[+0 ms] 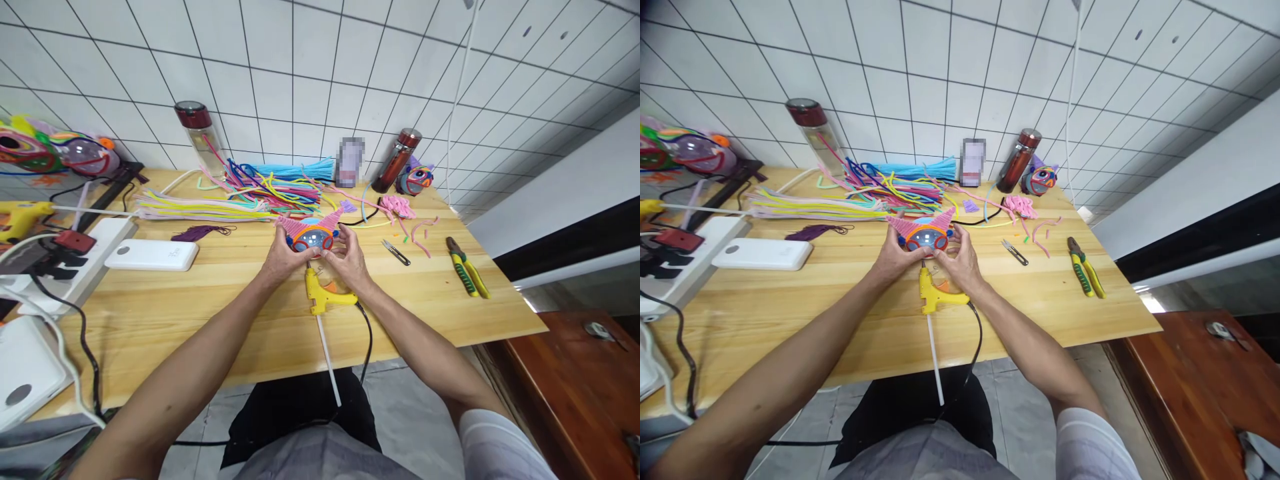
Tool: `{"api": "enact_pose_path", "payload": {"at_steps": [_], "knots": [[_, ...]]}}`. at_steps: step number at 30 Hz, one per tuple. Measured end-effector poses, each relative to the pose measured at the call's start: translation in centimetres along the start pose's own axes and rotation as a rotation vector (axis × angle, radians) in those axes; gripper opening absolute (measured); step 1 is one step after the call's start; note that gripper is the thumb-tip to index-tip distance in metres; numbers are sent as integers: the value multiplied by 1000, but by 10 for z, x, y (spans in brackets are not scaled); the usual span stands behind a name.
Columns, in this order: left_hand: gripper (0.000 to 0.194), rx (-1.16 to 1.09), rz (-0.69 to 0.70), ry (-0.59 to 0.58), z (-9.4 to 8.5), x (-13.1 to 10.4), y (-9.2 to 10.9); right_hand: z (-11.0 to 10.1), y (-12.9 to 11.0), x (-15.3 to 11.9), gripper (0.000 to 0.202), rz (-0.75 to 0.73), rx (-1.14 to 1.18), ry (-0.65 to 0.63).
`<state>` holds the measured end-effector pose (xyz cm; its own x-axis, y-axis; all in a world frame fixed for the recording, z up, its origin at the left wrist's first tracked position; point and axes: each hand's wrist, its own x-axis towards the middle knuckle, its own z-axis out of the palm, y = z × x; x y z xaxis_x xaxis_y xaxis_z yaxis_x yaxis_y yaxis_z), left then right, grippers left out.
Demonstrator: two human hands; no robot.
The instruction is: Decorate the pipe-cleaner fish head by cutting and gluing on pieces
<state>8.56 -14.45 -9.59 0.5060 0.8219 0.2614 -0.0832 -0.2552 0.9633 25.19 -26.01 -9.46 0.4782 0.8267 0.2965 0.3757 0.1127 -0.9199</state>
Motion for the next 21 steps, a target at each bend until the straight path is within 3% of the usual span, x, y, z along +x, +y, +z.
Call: {"api": "enact_pose_path", "payload": {"at_steps": [18, 21], "knots": [[127, 35, -8, -17, 3, -2, 6, -3, 3, 1, 105, -14, -45, -13], [120, 37, 25, -27, 3, -3, 5, -4, 4, 1, 105, -17, -41, -15]]}}
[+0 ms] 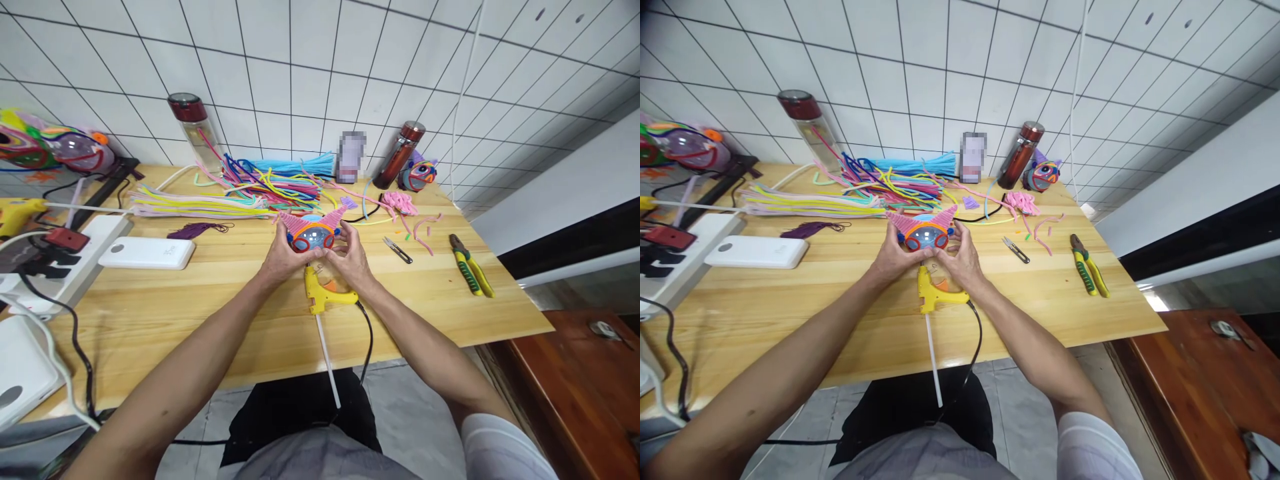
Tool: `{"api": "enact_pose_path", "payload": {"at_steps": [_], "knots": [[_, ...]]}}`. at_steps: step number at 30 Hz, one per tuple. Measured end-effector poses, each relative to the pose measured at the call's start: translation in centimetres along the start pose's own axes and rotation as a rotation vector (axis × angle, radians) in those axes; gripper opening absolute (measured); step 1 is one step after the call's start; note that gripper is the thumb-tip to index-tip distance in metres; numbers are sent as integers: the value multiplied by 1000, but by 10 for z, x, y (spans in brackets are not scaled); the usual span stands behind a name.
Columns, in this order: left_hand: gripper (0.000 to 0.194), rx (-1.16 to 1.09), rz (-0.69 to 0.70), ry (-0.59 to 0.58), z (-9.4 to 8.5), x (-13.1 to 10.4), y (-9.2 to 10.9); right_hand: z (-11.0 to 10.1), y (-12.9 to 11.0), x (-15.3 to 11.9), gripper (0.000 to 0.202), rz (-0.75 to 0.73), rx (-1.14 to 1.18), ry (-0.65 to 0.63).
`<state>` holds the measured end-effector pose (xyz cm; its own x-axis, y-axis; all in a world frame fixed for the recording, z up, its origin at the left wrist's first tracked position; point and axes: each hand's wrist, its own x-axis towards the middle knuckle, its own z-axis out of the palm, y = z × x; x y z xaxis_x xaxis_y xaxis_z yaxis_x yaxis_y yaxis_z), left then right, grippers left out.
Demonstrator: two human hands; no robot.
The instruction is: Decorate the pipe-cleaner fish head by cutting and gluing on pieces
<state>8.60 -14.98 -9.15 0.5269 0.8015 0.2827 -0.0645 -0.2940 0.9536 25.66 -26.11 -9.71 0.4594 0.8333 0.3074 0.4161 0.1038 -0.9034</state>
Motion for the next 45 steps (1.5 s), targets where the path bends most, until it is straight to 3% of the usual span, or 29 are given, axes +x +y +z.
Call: {"api": "enact_pose_path", "payload": {"at_steps": [6, 15, 20, 28, 36, 45], "knots": [[116, 5, -10, 1, 0, -1, -3, 0, 4, 0, 109, 7, 36, 22], [97, -30, 10, -20, -2, -1, 10, -1, 6, 0, 104, 10, 75, 9], [98, -34, 3, -15, -2, -1, 11, -3, 7, 1, 101, 18, 68, -4], [77, -104, 71, -51, -8, 2, 6, -4, 8, 0, 99, 3, 64, -30], [74, -128, 94, -47, -7, 4, 6, -6, 4, -1, 92, 10, 59, -32], [77, -157, 107, -49, -10, 5, -3, -7, 15, 1, 82, 5, 106, -22]]}}
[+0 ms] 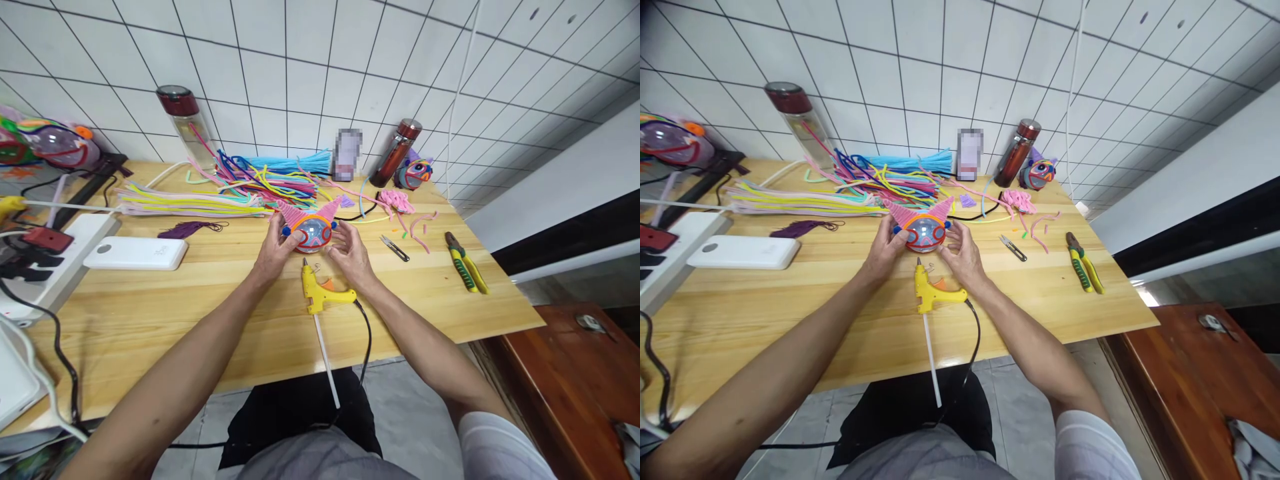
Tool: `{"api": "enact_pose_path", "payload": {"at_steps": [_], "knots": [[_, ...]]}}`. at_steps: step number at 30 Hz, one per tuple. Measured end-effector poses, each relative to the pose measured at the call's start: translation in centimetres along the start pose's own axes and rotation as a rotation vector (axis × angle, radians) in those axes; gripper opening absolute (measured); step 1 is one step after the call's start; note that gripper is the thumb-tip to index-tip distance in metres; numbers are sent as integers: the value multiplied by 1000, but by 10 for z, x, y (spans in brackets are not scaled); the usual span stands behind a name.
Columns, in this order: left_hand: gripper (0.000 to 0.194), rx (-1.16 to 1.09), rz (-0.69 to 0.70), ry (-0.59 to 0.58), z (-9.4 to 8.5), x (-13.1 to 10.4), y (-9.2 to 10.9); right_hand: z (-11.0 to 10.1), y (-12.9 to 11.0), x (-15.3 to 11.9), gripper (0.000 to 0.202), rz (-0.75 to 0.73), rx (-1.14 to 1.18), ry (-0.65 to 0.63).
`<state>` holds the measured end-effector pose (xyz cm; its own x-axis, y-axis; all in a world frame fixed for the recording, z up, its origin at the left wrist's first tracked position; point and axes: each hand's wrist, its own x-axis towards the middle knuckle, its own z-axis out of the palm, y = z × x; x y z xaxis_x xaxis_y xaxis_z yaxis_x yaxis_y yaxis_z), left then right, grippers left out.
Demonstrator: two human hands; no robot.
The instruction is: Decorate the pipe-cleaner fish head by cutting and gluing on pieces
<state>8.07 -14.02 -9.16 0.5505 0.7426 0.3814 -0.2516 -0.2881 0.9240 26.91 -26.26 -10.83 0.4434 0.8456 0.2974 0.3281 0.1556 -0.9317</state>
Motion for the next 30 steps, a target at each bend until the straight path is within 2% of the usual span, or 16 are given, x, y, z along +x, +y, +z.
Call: {"api": "enact_pose_path", "payload": {"at_steps": [4, 7, 10, 13, 16, 18, 20, 25, 30], "knots": [[79, 14, 23, 34, -2, -1, -4, -1, 1, 0, 72, -1, -14, 43], [77, 7, 31, 77, -4, -2, -5, -3, -4, 0, 59, 18, -37, 124], [73, -18, -7, 193, -4, -2, -5, -9, -14, 0, 36, 29, -18, 252], [57, -18, -82, 373, -4, 1, -4, -17, -24, 2, 12, 30, 50, 314], [28, -39, -138, 477, -6, 6, -3, -23, -33, 3, 9, 31, 94, 323], [15, -68, -182, 482, -8, 9, -3, -24, -36, 3, 9, 31, 114, 326], [10, -92, -226, 478, -9, 10, -1, -23, -39, 3, 8, 34, 130, 320], [12, -146, -309, 447, -10, 10, 5, -20, -43, 2, 6, 35, 163, 281], [13, -157, -317, 425, -10, 10, 7, -20, -38, 2, 6, 31, 159, 258]]}}
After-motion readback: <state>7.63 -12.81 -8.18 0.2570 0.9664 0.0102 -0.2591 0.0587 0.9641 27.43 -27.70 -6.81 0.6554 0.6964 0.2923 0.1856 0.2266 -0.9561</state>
